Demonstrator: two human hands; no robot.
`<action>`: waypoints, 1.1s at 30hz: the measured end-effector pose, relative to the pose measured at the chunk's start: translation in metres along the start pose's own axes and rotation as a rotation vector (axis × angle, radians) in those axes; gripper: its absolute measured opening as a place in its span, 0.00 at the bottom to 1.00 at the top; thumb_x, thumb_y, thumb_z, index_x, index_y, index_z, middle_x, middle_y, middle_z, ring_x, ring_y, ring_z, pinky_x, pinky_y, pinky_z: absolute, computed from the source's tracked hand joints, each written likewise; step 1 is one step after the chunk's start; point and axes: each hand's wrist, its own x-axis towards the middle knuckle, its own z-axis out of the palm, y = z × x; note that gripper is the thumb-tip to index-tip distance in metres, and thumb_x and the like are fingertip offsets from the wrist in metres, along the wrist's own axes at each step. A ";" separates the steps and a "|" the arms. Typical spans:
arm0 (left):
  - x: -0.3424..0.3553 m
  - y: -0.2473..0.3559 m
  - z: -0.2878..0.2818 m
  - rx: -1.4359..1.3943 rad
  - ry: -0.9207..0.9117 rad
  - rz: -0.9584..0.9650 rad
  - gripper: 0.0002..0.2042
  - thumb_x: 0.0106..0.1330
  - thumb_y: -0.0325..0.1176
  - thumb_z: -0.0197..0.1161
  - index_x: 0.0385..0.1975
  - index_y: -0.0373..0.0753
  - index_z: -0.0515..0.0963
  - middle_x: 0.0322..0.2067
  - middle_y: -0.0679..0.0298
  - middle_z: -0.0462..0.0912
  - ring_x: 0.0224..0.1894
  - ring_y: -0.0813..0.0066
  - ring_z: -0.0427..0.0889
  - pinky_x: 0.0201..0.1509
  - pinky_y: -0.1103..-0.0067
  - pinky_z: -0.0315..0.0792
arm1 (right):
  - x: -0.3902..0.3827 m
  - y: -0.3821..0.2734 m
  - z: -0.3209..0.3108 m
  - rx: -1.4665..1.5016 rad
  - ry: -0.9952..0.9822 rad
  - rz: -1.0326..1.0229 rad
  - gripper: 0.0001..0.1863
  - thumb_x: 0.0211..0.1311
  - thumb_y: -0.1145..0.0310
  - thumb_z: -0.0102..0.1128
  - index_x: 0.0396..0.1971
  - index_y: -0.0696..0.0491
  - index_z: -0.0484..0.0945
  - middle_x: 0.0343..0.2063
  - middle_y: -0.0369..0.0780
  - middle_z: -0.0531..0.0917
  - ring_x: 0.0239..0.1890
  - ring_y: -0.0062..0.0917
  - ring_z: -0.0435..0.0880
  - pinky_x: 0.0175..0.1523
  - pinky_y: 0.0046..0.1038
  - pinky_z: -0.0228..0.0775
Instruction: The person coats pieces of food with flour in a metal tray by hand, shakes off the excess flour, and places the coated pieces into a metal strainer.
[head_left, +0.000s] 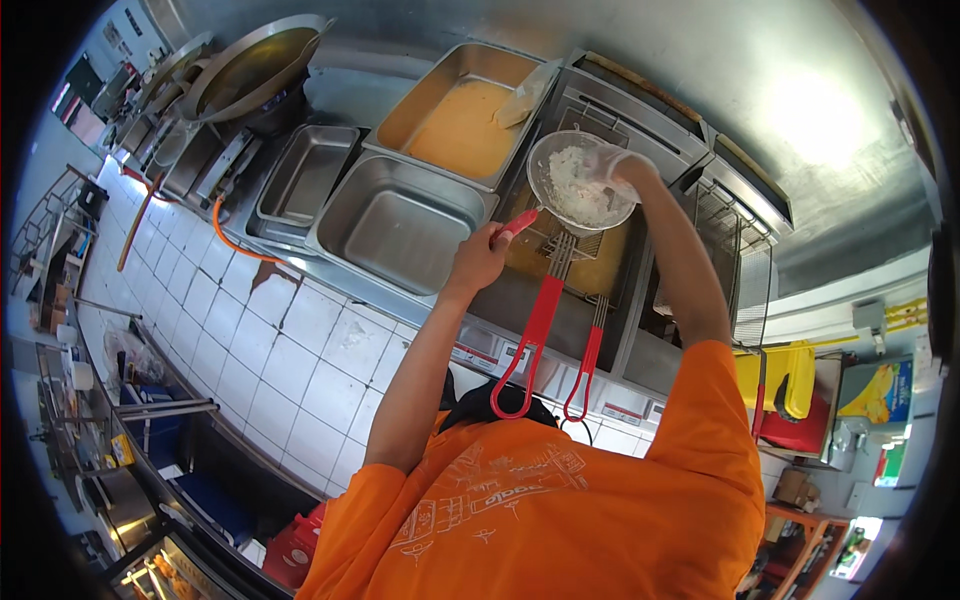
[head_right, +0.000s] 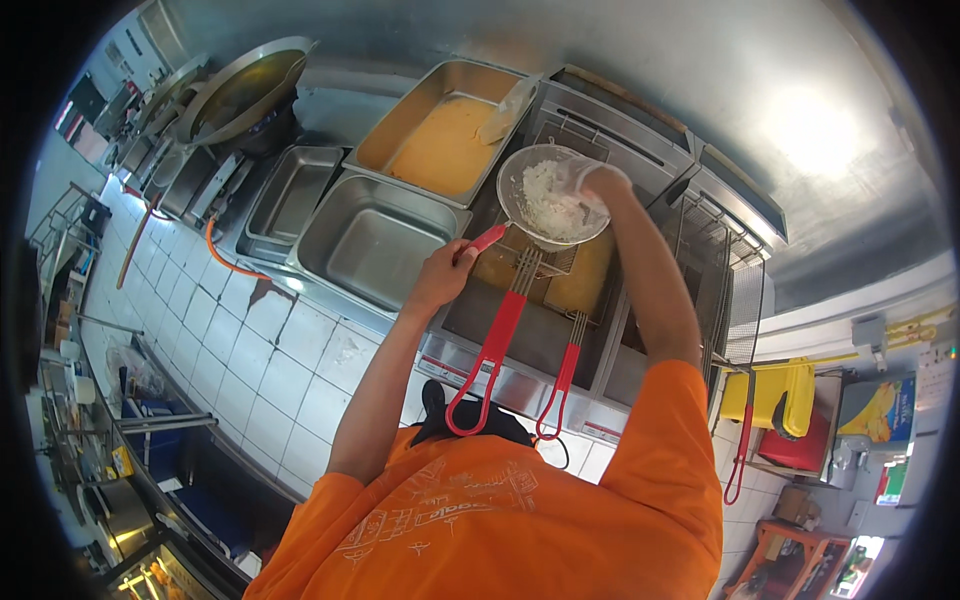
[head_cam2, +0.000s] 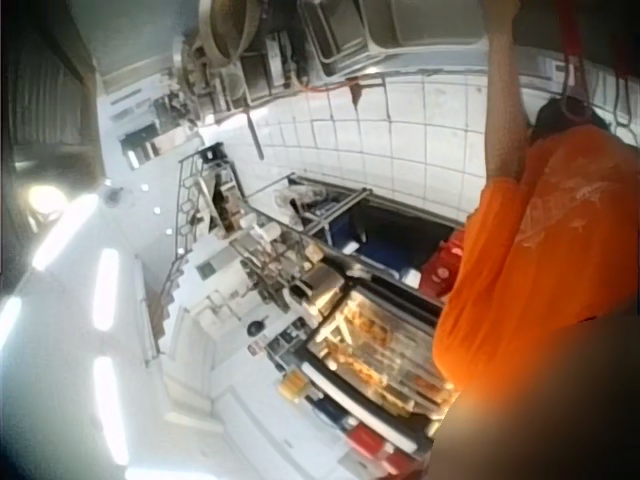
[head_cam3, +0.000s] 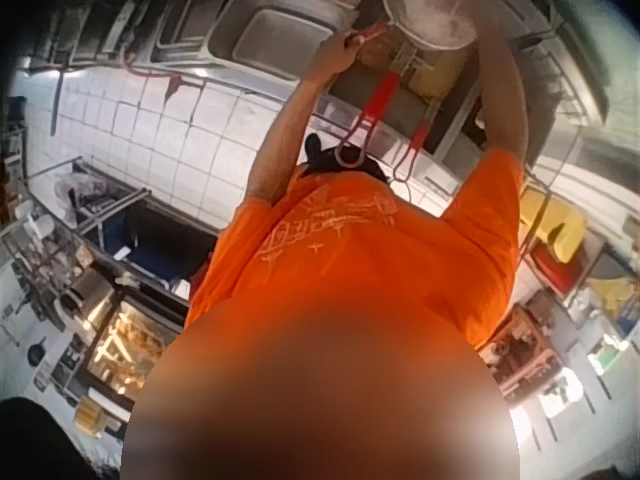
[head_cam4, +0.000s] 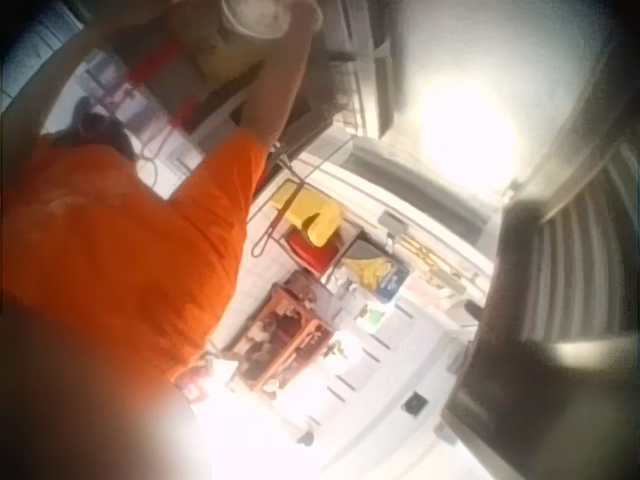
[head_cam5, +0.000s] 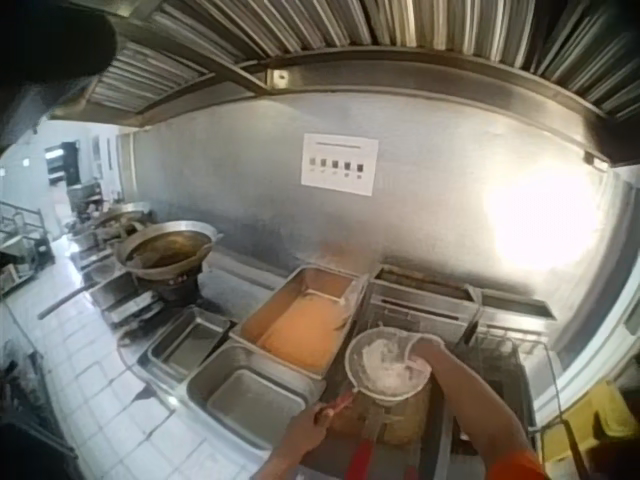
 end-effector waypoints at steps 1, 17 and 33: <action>-0.001 0.002 0.002 -0.007 0.002 -0.004 0.16 0.71 0.45 0.55 0.46 0.40 0.79 0.38 0.51 0.84 0.43 0.49 0.83 0.47 0.62 0.74 | -0.012 0.003 -0.008 -0.007 -0.004 0.000 0.26 0.54 0.61 0.64 0.55 0.51 0.78 0.50 0.47 0.83 0.52 0.38 0.82 0.57 0.35 0.75; -0.004 -0.001 0.009 0.026 0.072 0.022 0.14 0.70 0.45 0.57 0.46 0.44 0.79 0.37 0.54 0.86 0.43 0.47 0.84 0.47 0.60 0.75 | 0.005 -0.013 0.014 -0.125 -0.030 -0.123 0.41 0.42 0.62 0.70 0.63 0.50 0.70 0.56 0.46 0.79 0.58 0.41 0.78 0.62 0.39 0.70; 0.010 -0.001 -0.002 -0.009 -0.060 -0.035 0.16 0.71 0.46 0.55 0.48 0.42 0.79 0.38 0.54 0.85 0.44 0.52 0.83 0.48 0.64 0.74 | -0.008 -0.007 0.044 0.199 -0.041 -0.060 0.48 0.49 0.52 0.74 0.70 0.47 0.60 0.58 0.51 0.76 0.60 0.44 0.77 0.65 0.38 0.68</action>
